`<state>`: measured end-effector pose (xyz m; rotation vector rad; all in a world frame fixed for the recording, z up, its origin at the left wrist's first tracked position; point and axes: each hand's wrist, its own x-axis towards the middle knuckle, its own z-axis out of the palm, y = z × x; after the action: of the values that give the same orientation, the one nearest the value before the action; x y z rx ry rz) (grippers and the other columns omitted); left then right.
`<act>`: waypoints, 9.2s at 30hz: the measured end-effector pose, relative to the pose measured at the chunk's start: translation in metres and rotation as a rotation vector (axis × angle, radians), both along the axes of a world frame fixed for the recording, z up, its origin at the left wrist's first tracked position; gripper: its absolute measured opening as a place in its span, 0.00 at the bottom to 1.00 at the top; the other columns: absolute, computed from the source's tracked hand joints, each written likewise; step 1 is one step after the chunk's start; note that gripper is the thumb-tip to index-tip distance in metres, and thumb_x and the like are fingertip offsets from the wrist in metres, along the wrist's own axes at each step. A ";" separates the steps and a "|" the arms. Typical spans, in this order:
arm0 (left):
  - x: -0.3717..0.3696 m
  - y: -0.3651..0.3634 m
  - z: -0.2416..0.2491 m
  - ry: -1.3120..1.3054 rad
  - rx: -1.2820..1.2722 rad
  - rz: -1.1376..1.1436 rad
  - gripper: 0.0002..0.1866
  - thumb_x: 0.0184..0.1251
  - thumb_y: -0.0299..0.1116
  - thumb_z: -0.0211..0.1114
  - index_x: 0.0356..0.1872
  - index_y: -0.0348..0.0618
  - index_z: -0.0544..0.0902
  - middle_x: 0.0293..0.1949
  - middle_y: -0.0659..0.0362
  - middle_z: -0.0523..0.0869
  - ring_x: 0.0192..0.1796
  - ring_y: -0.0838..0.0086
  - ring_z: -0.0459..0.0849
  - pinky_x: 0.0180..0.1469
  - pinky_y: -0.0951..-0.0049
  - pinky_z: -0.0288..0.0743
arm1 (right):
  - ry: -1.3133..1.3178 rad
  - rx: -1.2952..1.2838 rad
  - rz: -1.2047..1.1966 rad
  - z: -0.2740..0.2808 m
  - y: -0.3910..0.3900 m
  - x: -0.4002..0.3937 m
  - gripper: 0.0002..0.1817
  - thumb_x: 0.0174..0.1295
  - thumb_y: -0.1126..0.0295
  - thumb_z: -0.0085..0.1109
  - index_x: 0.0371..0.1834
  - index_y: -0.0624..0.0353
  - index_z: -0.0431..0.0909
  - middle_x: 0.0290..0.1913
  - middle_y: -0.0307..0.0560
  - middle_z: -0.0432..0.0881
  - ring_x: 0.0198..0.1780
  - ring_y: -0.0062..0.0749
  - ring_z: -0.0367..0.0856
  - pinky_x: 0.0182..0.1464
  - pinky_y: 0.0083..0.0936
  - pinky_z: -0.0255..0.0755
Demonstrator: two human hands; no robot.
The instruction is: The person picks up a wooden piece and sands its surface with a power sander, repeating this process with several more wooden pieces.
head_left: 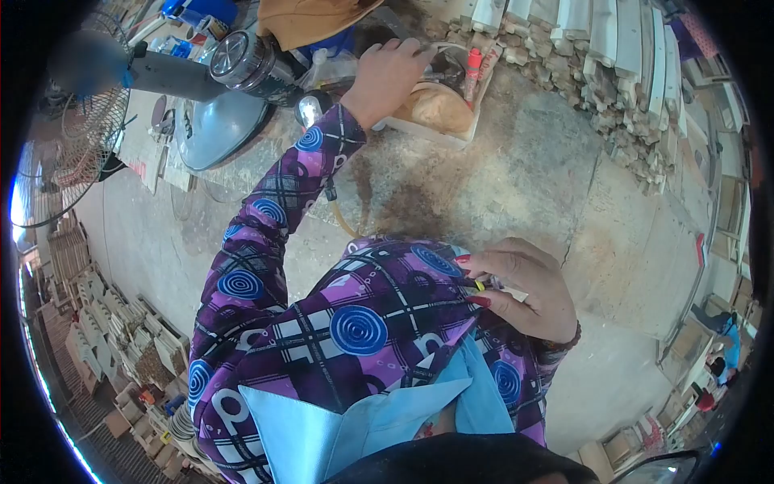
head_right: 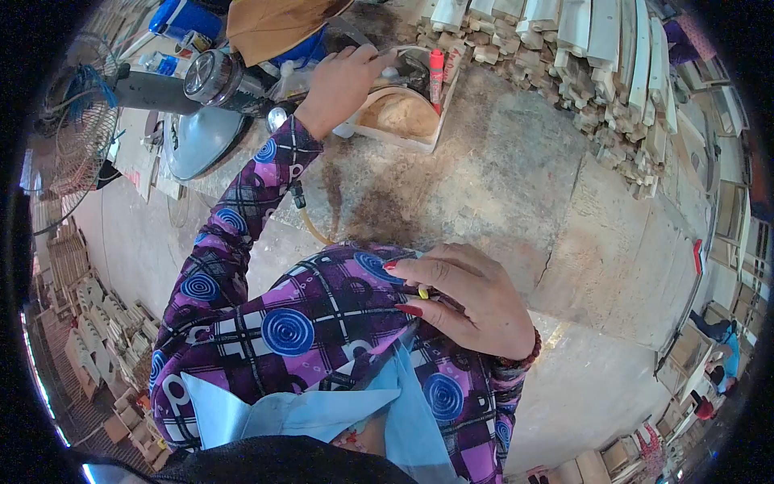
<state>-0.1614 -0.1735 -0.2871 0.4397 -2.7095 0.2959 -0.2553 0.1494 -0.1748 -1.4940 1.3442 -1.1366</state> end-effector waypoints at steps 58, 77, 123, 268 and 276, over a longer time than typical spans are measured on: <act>0.162 0.046 -0.090 0.967 1.686 0.609 0.42 0.74 0.51 0.66 0.77 0.34 0.59 0.43 0.58 0.82 0.35 0.77 0.83 0.36 0.78 0.77 | 0.166 0.272 0.007 -0.002 -0.002 0.027 0.21 0.62 0.74 0.65 0.59 0.61 0.81 0.45 0.51 0.84 0.43 0.39 0.83 0.48 0.29 0.77; 0.110 0.243 -0.019 0.077 1.078 0.255 0.37 0.64 0.50 0.73 0.70 0.45 0.74 0.49 0.46 0.87 0.48 0.57 0.88 0.48 0.61 0.81 | 0.117 0.247 -0.077 -0.094 0.083 -0.045 0.18 0.64 0.77 0.59 0.58 0.62 0.81 0.39 0.48 0.83 0.39 0.33 0.84 0.46 0.27 0.77; -0.014 0.297 -0.095 0.289 0.923 -0.495 0.27 0.67 0.32 0.68 0.69 0.52 0.78 0.69 0.62 0.79 0.71 0.63 0.77 0.73 0.60 0.71 | 0.193 0.220 -0.598 -0.237 0.123 -0.109 0.40 0.47 0.69 0.81 0.64 0.65 0.71 0.56 0.52 0.84 0.56 0.35 0.85 0.57 0.31 0.78; 0.145 0.284 -0.062 -0.328 0.778 0.190 0.26 0.60 0.39 0.76 0.60 0.49 0.83 0.52 0.54 0.83 0.54 0.54 0.85 0.54 0.58 0.80 | -0.913 -0.598 -0.942 -0.237 0.190 -0.310 0.29 0.64 0.81 0.51 0.71 0.66 0.68 0.66 0.53 0.75 0.61 0.36 0.79 0.62 0.36 0.76; 0.135 0.271 -0.056 -0.294 0.912 0.201 0.23 0.67 0.39 0.71 0.61 0.44 0.83 0.52 0.46 0.86 0.53 0.51 0.86 0.55 0.60 0.79 | -1.191 -0.788 -0.740 -0.227 0.250 -0.197 0.41 0.59 0.77 0.54 0.79 0.71 0.54 0.76 0.64 0.63 0.76 0.65 0.62 0.78 0.49 0.60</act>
<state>-0.0259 0.0972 -0.3429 0.9691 -2.9433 -0.9368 -0.4521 0.3994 -0.4015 -0.3802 0.5319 -2.6457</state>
